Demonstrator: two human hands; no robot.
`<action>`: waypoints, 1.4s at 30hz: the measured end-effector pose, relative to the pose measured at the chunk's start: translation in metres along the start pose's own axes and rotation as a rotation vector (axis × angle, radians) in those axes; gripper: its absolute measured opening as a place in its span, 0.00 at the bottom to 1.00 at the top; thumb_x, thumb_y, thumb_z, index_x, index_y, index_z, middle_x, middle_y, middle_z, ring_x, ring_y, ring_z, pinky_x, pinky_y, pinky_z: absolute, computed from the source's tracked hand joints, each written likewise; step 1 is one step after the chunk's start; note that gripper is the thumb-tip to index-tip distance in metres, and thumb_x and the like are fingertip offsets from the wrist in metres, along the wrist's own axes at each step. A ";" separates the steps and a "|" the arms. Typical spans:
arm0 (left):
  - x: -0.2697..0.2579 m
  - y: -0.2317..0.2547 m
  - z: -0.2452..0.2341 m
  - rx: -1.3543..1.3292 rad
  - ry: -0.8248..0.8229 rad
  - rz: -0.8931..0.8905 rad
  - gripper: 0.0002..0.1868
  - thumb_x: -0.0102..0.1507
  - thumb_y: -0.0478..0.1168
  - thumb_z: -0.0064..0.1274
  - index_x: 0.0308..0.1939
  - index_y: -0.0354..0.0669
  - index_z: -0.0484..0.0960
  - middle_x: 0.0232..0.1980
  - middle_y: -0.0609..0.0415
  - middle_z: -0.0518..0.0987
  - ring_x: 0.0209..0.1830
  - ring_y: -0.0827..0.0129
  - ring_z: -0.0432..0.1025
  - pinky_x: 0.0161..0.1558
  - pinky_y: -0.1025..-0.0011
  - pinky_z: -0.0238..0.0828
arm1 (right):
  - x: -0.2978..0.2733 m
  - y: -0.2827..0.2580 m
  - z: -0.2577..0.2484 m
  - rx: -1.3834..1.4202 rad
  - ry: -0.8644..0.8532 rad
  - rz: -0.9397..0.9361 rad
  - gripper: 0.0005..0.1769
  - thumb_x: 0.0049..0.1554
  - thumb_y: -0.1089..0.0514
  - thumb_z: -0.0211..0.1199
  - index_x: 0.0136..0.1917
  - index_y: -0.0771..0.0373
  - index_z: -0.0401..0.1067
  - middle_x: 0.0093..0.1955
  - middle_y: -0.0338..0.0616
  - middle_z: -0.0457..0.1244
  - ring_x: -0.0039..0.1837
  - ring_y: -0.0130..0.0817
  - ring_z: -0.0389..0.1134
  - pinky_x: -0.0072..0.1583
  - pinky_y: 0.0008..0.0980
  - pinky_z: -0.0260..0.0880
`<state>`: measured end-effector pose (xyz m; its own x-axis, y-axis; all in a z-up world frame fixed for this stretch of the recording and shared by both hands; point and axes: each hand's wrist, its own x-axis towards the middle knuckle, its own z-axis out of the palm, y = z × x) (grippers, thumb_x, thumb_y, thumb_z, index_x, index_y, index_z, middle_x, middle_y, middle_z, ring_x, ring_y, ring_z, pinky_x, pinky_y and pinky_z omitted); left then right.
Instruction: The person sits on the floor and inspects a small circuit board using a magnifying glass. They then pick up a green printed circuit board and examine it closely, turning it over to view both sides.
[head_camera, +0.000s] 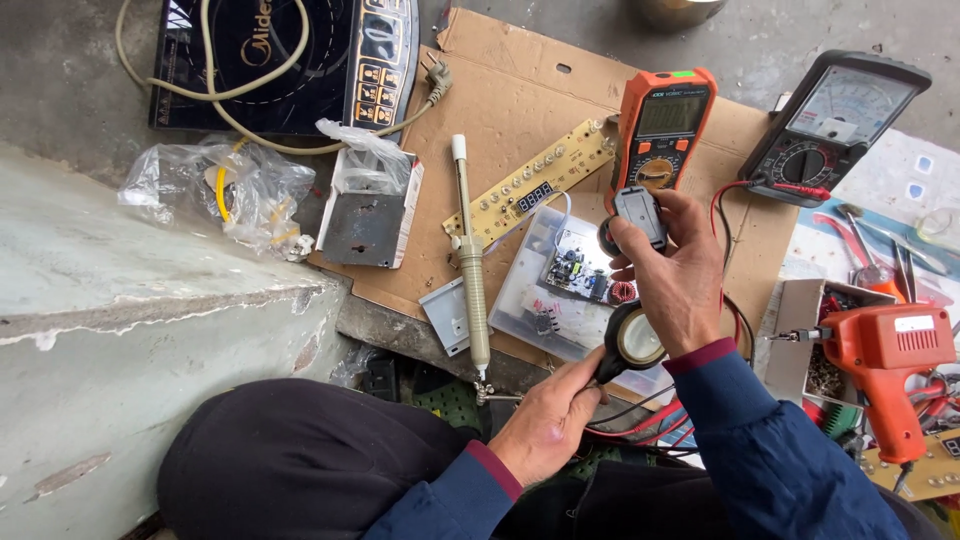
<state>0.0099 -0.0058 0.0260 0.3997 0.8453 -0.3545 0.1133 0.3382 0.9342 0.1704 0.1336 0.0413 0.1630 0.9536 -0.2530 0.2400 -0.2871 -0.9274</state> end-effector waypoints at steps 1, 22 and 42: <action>0.000 -0.001 -0.003 0.001 0.001 0.004 0.28 0.73 0.30 0.43 0.79 0.38 0.70 0.59 0.47 0.84 0.50 0.64 0.80 0.52 0.67 0.78 | -0.001 0.002 -0.001 0.000 0.000 -0.004 0.29 0.62 0.62 0.66 0.73 0.71 0.61 0.61 0.59 0.67 0.43 0.41 0.75 0.42 0.32 0.80; -0.006 -0.051 -0.031 0.002 0.712 -0.478 0.29 0.74 0.68 0.44 0.70 0.63 0.86 0.41 0.41 0.91 0.53 0.52 0.86 0.62 0.55 0.82 | -0.096 0.004 -0.028 0.330 0.282 -0.119 0.29 0.65 0.62 0.71 0.75 0.68 0.66 0.57 0.59 0.69 0.41 0.47 0.77 0.43 0.40 0.87; -0.013 -0.074 -0.008 0.229 0.686 -0.223 0.17 0.76 0.48 0.44 0.61 0.56 0.88 0.30 0.64 0.84 0.29 0.71 0.77 0.37 0.69 0.75 | -0.107 0.011 -0.007 0.473 0.326 0.068 0.30 0.63 0.64 0.63 0.78 0.67 0.64 0.63 0.57 0.69 0.41 0.36 0.73 0.44 0.27 0.75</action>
<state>-0.0107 -0.0383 -0.0387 -0.3020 0.8600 -0.4113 0.3411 0.5004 0.7958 0.1627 0.0282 0.0600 0.4674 0.8359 -0.2878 -0.2232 -0.2034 -0.9533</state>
